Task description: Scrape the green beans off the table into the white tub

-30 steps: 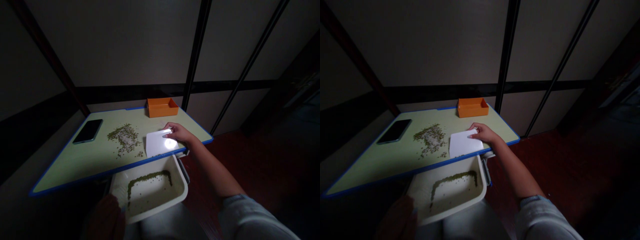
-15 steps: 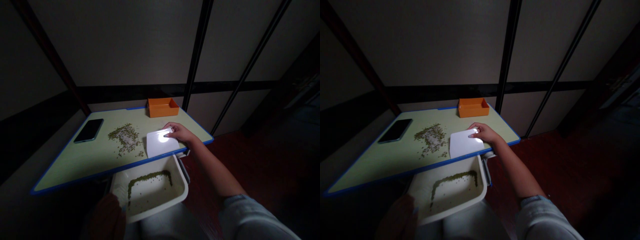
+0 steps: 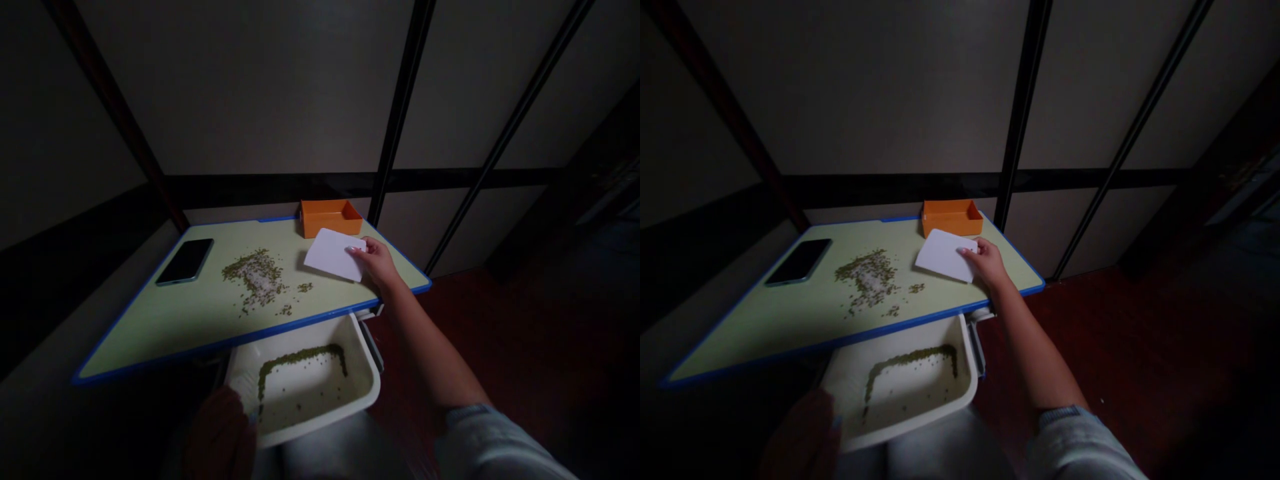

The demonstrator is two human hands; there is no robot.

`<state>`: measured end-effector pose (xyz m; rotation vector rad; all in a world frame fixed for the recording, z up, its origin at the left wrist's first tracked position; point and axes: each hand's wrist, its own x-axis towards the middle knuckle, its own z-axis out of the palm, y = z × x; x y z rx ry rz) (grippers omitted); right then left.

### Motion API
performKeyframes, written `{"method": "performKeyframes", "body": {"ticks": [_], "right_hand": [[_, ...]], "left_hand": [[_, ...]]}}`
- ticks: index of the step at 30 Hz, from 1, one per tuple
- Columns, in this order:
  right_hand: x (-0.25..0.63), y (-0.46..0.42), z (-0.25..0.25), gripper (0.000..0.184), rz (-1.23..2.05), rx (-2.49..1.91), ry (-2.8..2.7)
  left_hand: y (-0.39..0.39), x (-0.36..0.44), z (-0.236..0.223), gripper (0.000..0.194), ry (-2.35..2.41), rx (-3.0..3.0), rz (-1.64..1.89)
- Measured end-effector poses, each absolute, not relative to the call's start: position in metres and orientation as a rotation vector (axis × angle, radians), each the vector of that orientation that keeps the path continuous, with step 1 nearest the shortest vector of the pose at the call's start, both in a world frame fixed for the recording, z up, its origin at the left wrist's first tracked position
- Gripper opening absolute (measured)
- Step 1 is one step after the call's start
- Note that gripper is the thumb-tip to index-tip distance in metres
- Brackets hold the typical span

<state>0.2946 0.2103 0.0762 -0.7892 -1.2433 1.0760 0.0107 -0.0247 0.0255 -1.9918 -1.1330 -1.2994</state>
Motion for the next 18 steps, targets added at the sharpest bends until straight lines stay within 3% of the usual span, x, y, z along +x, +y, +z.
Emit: {"method": "performKeyframes", "body": {"ticks": [18], "right_hand": [[0.283,0.199,0.064,0.03,0.796,-1.009,-1.535]], "left_hand": [[-0.025,0.022,0.044,0.02,-1.046,-2.045,-1.256]]}}
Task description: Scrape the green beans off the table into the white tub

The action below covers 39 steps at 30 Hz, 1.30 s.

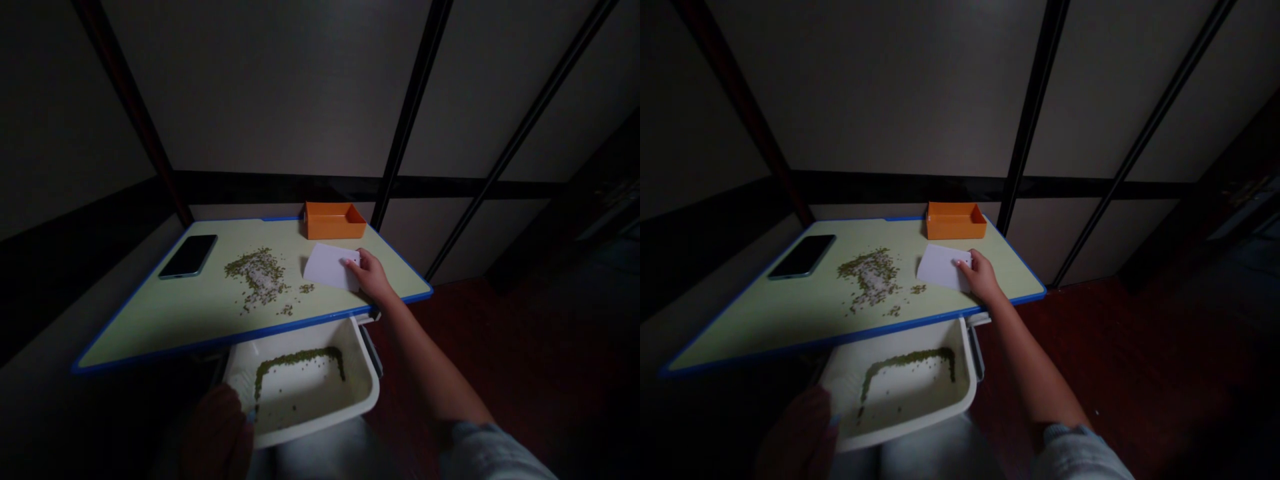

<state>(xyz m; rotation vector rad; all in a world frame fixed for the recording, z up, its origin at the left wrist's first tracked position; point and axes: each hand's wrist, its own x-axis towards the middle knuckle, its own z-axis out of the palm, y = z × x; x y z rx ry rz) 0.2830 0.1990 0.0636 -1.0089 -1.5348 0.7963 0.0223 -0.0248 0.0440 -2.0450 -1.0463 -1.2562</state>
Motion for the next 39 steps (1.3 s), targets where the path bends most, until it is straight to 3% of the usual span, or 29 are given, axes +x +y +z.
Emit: {"method": "performKeyframes", "body": {"ticks": [22,39], "right_hand": [[0.314,0.185,0.06,0.027,1.059,-0.872,-1.377],[0.309,0.184,0.062,0.03,0.874,-1.023,-1.493]], "left_hand": [[-0.026,0.023,0.039,0.021,-1.059,-2.057,-1.273],[-0.027,0.022,0.045,0.025,-1.064,-2.055,-1.228]]}}
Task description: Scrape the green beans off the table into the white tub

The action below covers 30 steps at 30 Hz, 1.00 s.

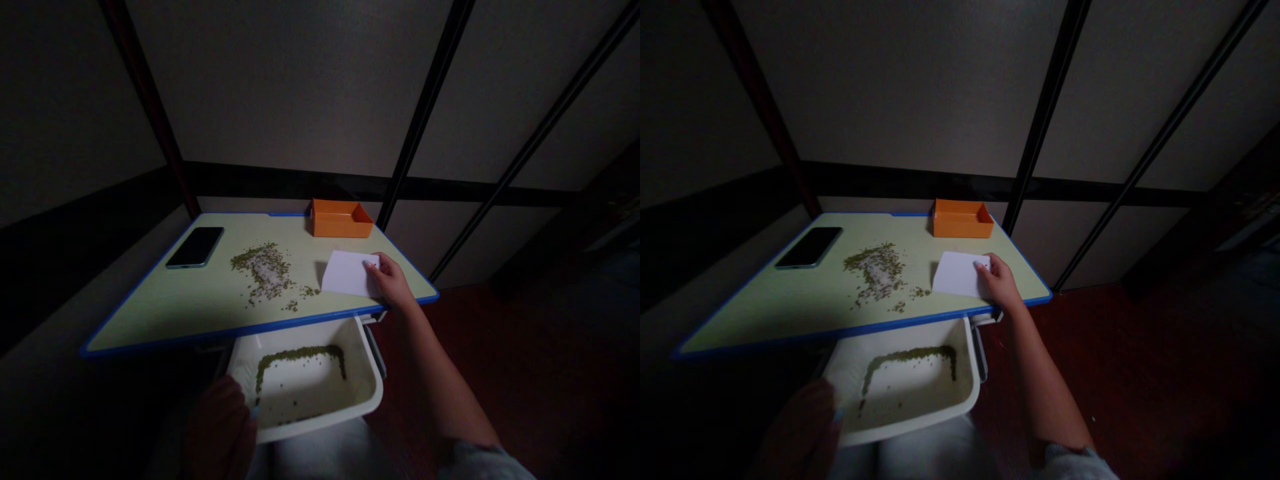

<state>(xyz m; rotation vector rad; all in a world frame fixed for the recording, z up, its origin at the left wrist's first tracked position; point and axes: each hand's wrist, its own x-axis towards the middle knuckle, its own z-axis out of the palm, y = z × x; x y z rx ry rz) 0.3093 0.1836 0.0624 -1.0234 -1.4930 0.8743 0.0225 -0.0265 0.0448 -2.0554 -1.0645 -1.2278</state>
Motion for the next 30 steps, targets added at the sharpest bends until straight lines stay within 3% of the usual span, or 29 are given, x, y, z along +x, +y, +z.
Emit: {"method": "performKeyframes", "body": {"ticks": [18,30], "right_hand": [[0.305,0.183,0.065,0.03,0.828,-1.05,-1.538],[0.312,0.198,0.054,0.031,0.654,-1.053,-1.12]], "left_hand": [[-0.025,0.022,0.041,0.021,-1.069,-2.085,-1.244],[-0.027,0.019,0.037,0.02,-1.07,-2.082,-1.225]]}}
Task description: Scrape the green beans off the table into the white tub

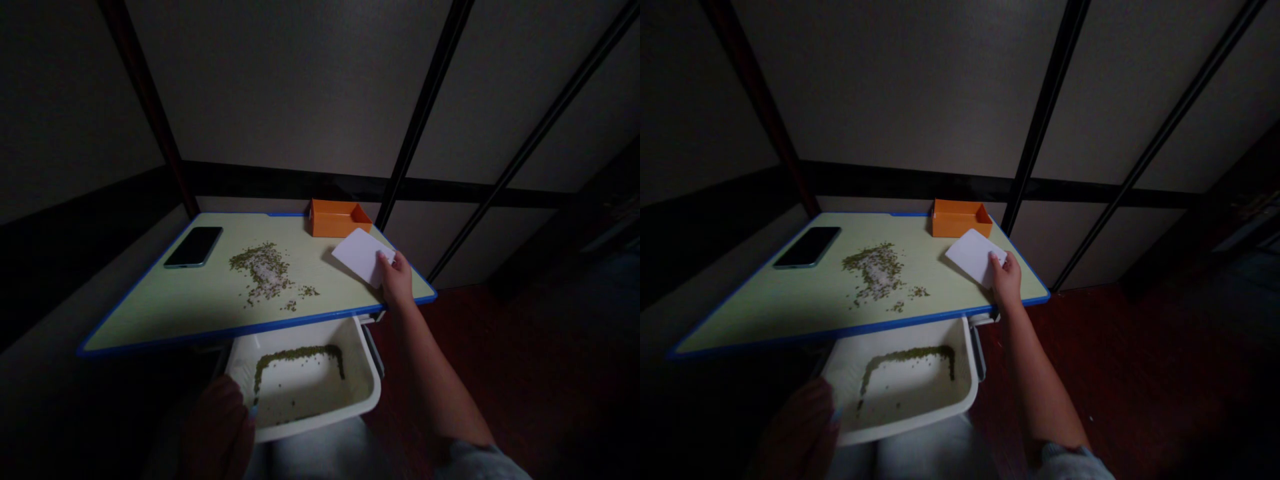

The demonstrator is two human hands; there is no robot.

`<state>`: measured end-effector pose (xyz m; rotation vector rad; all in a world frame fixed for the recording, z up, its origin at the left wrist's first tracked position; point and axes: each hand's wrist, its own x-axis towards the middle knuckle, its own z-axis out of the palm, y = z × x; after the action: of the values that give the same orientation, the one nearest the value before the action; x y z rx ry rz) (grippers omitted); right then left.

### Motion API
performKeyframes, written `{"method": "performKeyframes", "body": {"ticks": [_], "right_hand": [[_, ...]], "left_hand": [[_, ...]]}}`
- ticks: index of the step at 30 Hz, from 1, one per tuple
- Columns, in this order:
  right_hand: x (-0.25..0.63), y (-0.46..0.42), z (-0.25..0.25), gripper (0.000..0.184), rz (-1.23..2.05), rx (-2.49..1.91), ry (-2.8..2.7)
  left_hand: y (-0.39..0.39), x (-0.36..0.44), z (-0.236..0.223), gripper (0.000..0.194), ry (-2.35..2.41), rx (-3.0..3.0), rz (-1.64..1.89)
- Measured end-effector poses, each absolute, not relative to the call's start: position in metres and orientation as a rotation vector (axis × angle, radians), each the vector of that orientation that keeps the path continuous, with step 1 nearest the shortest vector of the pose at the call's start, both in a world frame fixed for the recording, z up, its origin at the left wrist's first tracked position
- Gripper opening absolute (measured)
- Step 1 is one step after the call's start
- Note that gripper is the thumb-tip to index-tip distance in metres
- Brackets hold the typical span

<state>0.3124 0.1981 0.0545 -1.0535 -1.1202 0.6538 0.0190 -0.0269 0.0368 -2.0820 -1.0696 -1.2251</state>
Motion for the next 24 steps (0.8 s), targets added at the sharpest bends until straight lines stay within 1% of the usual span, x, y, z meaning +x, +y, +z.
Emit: {"method": "performKeyframes", "body": {"ticks": [4,7,9,11,14,18,20,22,24], "right_hand": [[0.315,0.2,0.052,0.034,0.613,-1.043,-1.026],[0.311,0.195,0.056,0.035,0.729,-1.01,-1.162],[0.306,0.19,0.06,0.034,0.801,-0.987,-1.273],[0.303,0.188,0.063,0.033,0.805,-1.013,-1.365],[0.302,0.189,0.063,0.031,0.667,-1.135,-1.412],[0.305,0.193,0.061,0.03,0.433,-1.296,-1.323],[0.306,0.192,0.062,0.029,0.365,-1.333,-1.292],[0.306,0.19,0.064,0.028,0.332,-1.33,-1.261],[0.306,0.187,0.065,0.027,0.416,-1.244,-1.235]], "left_hand": [[-0.027,0.021,0.037,0.021,-1.089,-2.072,-1.272],[-0.027,0.021,0.036,0.022,-1.094,-2.09,-1.284],[-0.026,0.019,0.033,0.019,-1.089,-2.073,-1.28],[-0.026,0.017,0.03,0.016,-1.073,-2.07,-1.257],[-0.025,0.016,0.028,0.015,-1.05,-2.068,-1.242],[-0.025,0.02,0.034,0.02,-1.056,-2.094,-1.263],[-0.025,0.021,0.037,0.019,-1.059,-2.081,-1.265],[-0.025,0.022,0.037,0.017,-1.053,-2.067,-1.275],[-0.025,0.021,0.035,0.017,-1.058,-2.078,-1.285]]}}
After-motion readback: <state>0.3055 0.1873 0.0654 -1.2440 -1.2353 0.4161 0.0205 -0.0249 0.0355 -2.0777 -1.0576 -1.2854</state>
